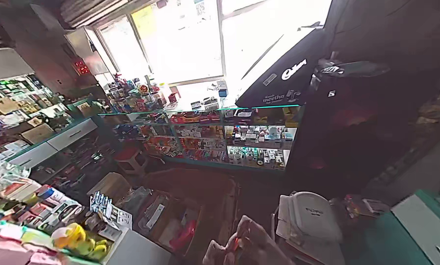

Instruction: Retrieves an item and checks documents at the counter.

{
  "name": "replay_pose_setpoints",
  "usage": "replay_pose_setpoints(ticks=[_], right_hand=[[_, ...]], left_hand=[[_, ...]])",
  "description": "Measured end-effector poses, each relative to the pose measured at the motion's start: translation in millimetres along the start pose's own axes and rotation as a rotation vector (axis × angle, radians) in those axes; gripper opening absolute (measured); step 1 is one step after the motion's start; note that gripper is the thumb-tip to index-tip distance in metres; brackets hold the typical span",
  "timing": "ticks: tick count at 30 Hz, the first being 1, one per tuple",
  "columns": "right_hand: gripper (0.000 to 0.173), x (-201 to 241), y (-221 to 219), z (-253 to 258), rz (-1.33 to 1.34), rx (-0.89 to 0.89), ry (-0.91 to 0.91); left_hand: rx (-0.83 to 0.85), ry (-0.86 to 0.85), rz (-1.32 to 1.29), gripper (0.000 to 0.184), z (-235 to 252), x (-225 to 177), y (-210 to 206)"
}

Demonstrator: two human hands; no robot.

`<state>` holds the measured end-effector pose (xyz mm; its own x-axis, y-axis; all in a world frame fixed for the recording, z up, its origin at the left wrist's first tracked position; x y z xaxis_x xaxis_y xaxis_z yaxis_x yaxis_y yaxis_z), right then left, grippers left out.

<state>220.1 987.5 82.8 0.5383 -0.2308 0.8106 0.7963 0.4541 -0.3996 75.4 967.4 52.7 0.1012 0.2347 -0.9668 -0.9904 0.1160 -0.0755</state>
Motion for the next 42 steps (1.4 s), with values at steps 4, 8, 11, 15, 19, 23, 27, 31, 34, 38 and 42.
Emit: replay_pose_setpoints(ticks=[4,8,11,15,19,23,27,31,34,38,42], right_hand=[[0.015,12,53,112,0.093,0.119,0.100],[0.046,0,109,186,-0.157,-0.060,0.168],[0.046,-18,150,218,-0.479,-0.159,0.235],[0.037,-53,192,276,-0.669,-0.011,0.227],[0.031,-81,233,360,-0.782,0.060,0.291],[0.018,-90,285,446,-0.812,0.049,0.312],[0.027,-86,353,508,-0.813,-0.161,0.313],[0.043,-72,443,571,-0.666,-0.381,0.372],[0.049,-57,526,631,-0.894,-0.507,0.345],[0.031,-65,668,725,-1.211,-0.717,0.004],[0.041,-117,774,791,-1.342,-0.716,-0.518]], left_hand=[[-0.007,-0.105,0.136,0.006,117,-13,-10],[-0.119,-0.159,0.199,0.022,211,-5,1],[-0.060,-0.105,0.211,0.031,275,22,13],[0.026,0.007,0.128,0.031,357,71,18],[0.135,-0.051,0.173,0.028,452,96,15],[0.381,-0.277,0.297,0.022,554,101,14],[0.546,-0.311,0.214,0.050,630,112,9],[0.461,-0.226,0.277,0.044,702,134,30],[0.370,-0.149,0.346,0.030,751,158,50],[0.304,-0.096,0.333,0.026,818,183,53],[0.321,-0.130,0.320,0.025,886,195,32]])
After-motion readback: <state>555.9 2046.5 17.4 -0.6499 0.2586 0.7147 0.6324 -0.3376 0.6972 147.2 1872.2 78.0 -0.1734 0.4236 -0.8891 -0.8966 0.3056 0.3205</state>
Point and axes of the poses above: each hand's wrist, its own z-axis towards the middle knuckle, its own y-axis out of the back of the hand, x = y × z, the point moved 8 cm from there along z, towards the middle knuckle, and after that the axes turned 14 degrees about z, right-handed, at the moved point
